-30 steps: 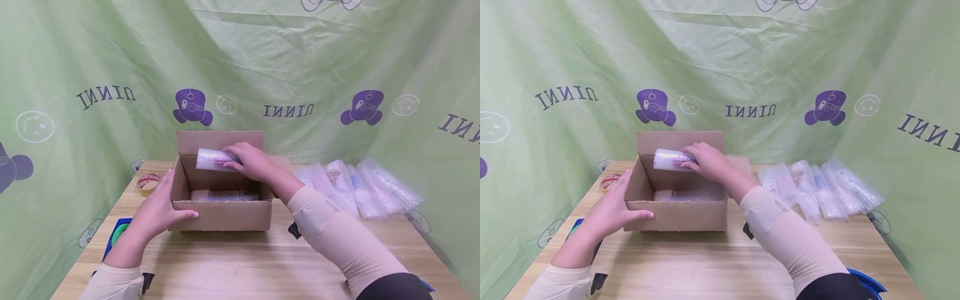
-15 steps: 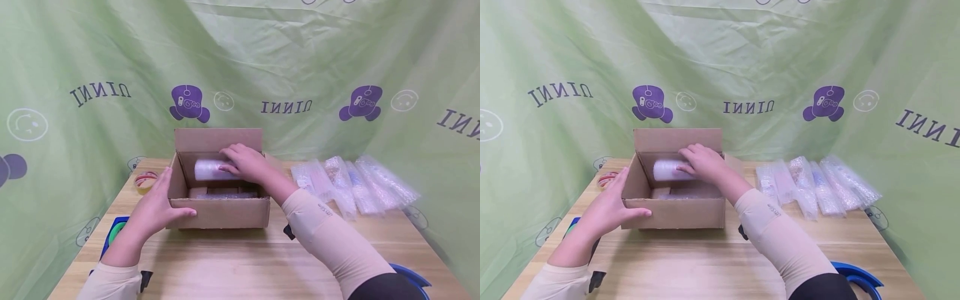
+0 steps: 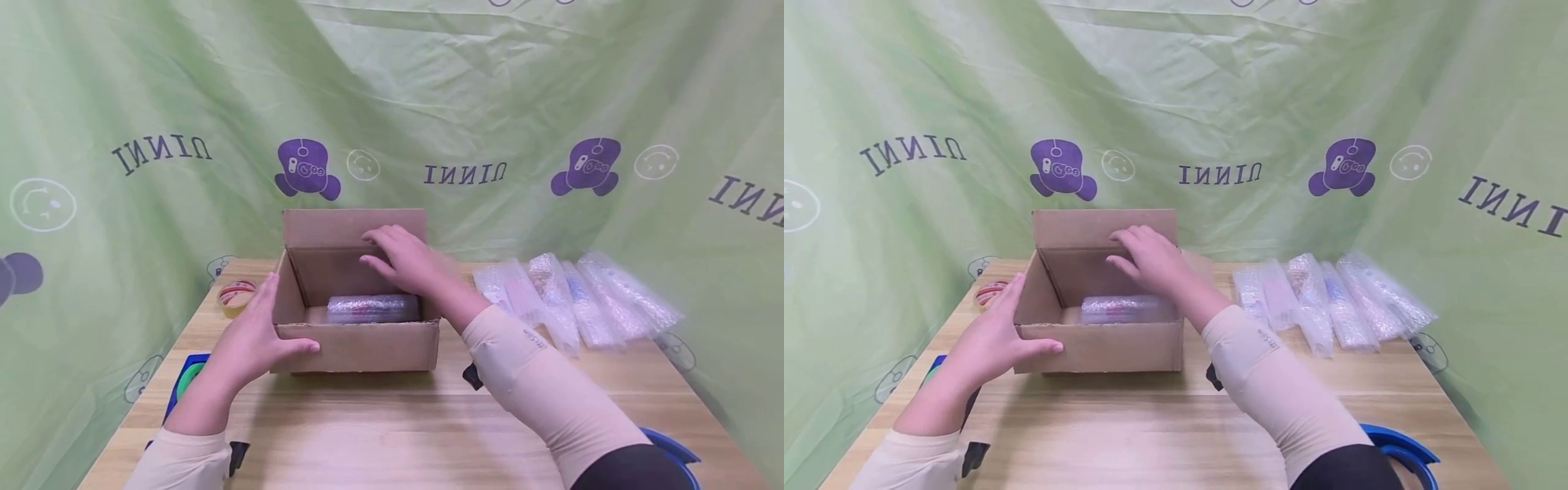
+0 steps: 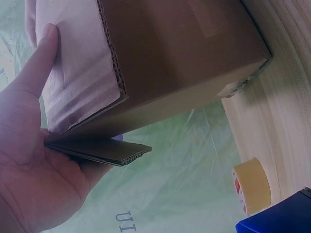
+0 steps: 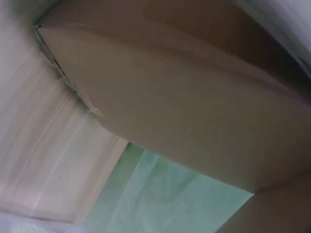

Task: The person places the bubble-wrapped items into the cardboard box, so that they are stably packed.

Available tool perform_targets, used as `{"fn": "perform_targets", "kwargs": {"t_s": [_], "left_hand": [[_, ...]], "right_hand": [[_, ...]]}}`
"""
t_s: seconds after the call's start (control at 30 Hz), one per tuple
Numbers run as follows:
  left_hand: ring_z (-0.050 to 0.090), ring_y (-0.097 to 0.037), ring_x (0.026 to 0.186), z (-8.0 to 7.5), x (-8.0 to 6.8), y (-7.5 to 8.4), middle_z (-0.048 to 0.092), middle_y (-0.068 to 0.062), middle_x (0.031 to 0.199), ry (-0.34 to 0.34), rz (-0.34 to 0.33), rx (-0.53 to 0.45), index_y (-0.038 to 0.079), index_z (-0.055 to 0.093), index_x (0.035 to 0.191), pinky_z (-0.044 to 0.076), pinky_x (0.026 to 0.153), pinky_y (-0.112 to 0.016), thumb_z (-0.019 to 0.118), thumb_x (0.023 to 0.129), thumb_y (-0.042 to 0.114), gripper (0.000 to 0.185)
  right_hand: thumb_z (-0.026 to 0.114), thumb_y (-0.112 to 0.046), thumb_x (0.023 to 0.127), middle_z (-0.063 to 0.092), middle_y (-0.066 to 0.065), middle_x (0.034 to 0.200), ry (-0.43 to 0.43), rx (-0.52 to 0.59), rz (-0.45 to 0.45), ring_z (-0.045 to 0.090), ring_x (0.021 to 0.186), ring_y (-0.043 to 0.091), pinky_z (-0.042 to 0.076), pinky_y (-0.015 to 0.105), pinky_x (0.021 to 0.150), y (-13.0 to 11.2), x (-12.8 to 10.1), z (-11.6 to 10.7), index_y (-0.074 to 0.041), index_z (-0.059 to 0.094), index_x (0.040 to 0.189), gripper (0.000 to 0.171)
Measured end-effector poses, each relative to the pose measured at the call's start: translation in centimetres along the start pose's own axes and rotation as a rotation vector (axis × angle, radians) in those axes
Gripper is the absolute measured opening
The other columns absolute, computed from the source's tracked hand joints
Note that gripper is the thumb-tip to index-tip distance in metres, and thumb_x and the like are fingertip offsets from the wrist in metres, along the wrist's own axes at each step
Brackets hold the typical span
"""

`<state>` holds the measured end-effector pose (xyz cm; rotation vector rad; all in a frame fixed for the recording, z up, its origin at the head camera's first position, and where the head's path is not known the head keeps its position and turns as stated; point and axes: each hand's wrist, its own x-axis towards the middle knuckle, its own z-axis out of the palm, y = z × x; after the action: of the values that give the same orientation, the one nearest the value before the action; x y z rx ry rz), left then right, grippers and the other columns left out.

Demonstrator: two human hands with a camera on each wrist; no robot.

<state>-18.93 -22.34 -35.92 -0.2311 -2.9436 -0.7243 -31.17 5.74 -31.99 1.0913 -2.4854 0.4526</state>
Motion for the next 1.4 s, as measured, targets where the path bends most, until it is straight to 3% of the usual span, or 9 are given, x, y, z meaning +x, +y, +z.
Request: {"fn": "perform_targets", "kwargs": {"t_s": [0.27, 0.4, 0.57, 0.97, 1.23, 1.4], "left_hand": [[0.022, -0.046, 0.145, 0.2, -0.2, -0.2, -0.001, -0.012, 0.166, -0.009, -0.016, -0.018, 0.010, -0.006, 0.158, 0.029, 0.111, -0.065, 0.074, 0.058, 0.079, 0.145], [0.022, -0.046, 0.145, 0.0, 0.0, 0.0, -0.001, -0.012, 0.166, -0.004, -0.004, -0.009, 0.011, -0.006, 0.158, 0.029, 0.111, -0.066, 0.074, 0.059, 0.079, 0.145], [0.022, -0.047, 0.145, -0.1, 0.0, 0.0, -0.001, -0.014, 0.165, -0.009, -0.010, 0.000, 0.011, -0.007, 0.158, 0.029, 0.110, -0.066, 0.073, 0.058, 0.080, 0.145], [0.023, -0.047, 0.145, -0.1, -0.1, 0.2, 0.000, -0.014, 0.165, -0.009, -0.003, 0.006, 0.010, -0.007, 0.158, 0.031, 0.109, -0.066, 0.074, 0.059, 0.079, 0.145], [0.022, -0.046, 0.145, -0.2, -0.1, 0.2, -0.001, -0.014, 0.165, -0.010, -0.002, 0.008, 0.009, -0.006, 0.158, 0.029, 0.111, -0.065, 0.074, 0.059, 0.078, 0.145], [0.021, -0.046, 0.146, -0.1, -0.1, 0.2, 0.001, -0.015, 0.165, -0.009, 0.002, 0.011, 0.008, -0.005, 0.158, 0.029, 0.111, -0.064, 0.074, 0.059, 0.078, 0.145]], "right_hand": [[0.060, -0.034, 0.097, 0.061, 0.011, 0.127, 0.119, 0.125, 0.095, 0.053, 0.120, 0.025, 0.041, 0.041, 0.109, 3.2, -1.2, -4.1, -0.004, 0.055, 0.133, 0.047], [0.057, -0.036, 0.099, 0.059, 0.016, 0.126, 0.159, 0.167, 0.254, 0.054, 0.117, 0.028, 0.043, 0.046, 0.105, 6.0, -2.7, -6.8, -0.003, 0.050, 0.136, 0.050], [0.054, -0.045, 0.099, 0.053, 0.020, 0.133, 0.096, 0.175, 0.472, 0.052, 0.122, 0.036, 0.043, 0.053, 0.102, 8.9, -5.2, -8.2, -0.003, 0.044, 0.142, 0.060], [0.055, -0.055, 0.093, 0.047, 0.034, 0.138, -0.252, -0.081, 0.751, 0.048, 0.124, 0.051, 0.043, 0.063, 0.099, 13.0, -12.0, -4.0, 0.005, 0.039, 0.143, 0.079], [0.057, -0.048, 0.091, 0.054, 0.039, 0.123, -0.455, -0.148, 0.793, 0.055, 0.112, 0.055, 0.049, 0.064, 0.087, 13.4, -14.2, -1.1, 0.013, 0.043, 0.132, 0.074], [0.063, -0.050, 0.088, 0.059, 0.037, 0.112, -0.481, -0.132, 0.812, 0.060, 0.101, 0.050, 0.053, 0.057, 0.079, 13.6, -15.1, 0.5, 0.013, 0.047, 0.124, 0.075]]}}
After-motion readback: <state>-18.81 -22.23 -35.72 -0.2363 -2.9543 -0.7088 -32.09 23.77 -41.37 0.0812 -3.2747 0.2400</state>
